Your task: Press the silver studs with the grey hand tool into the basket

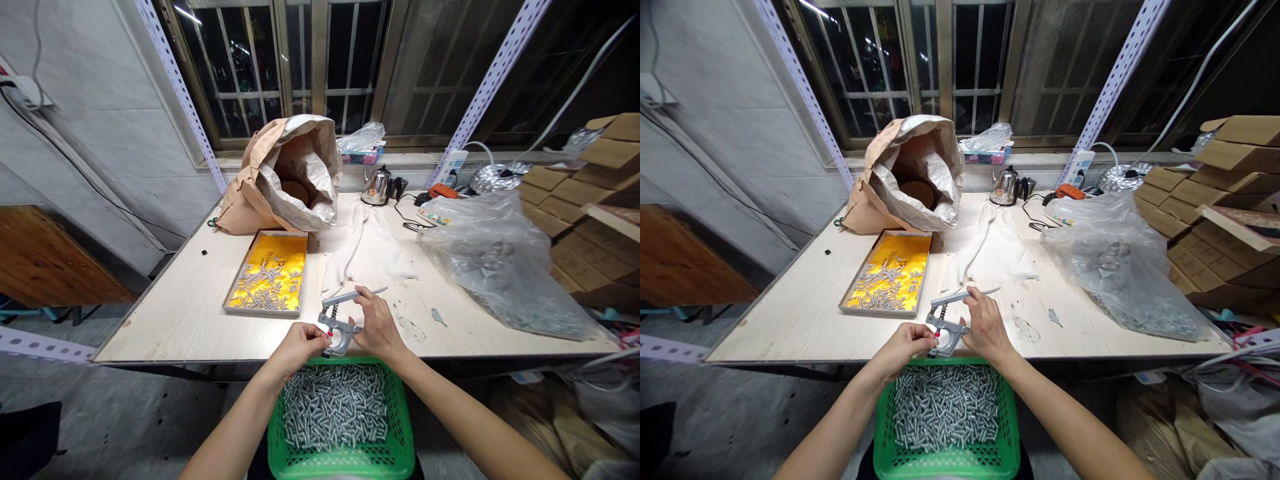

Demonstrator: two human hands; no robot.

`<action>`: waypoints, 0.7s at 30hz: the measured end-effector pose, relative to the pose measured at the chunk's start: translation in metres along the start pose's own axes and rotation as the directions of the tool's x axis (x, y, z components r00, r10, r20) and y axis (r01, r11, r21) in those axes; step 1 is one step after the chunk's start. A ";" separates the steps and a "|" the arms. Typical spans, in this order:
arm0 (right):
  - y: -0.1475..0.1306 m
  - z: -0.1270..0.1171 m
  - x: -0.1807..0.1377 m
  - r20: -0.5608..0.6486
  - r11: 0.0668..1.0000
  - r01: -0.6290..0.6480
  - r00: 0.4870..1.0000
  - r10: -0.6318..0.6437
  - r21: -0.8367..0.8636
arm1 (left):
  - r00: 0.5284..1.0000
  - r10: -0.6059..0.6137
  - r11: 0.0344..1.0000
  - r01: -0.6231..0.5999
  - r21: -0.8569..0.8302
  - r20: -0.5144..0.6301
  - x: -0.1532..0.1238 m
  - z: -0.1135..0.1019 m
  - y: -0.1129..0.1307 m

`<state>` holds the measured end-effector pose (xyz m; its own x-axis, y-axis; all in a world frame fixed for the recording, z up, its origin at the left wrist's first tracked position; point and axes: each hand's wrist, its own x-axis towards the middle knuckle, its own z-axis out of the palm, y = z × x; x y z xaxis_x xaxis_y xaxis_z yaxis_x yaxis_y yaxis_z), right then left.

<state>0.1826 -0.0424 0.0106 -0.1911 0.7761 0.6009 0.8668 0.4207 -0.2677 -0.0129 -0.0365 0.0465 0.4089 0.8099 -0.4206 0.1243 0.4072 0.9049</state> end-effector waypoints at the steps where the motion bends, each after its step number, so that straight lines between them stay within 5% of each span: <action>1: 0.001 0.001 0.000 -0.016 1.000 0.008 1.000 -0.008 -0.002 | 1.000 0.003 1.000 -0.003 0.003 -0.009 0.000 0.000 0.000; 14: 0.003 -0.003 0.009 0.073 0.976 -0.004 0.997 0.021 -0.216 | 0.998 0.007 0.997 -0.012 -0.079 -0.060 0.002 -0.003 -0.001; 21: 0.018 0.002 0.013 0.340 0.935 -0.025 0.928 0.153 -0.355 | 0.983 0.032 0.998 -0.043 -0.055 -0.181 0.005 -0.009 -0.011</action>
<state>0.1945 -0.0238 0.0122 -0.2009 0.9443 0.2606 0.9782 0.2076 0.0021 -0.0204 -0.0333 0.0342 0.2418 0.8857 -0.3964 0.0567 0.3949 0.9170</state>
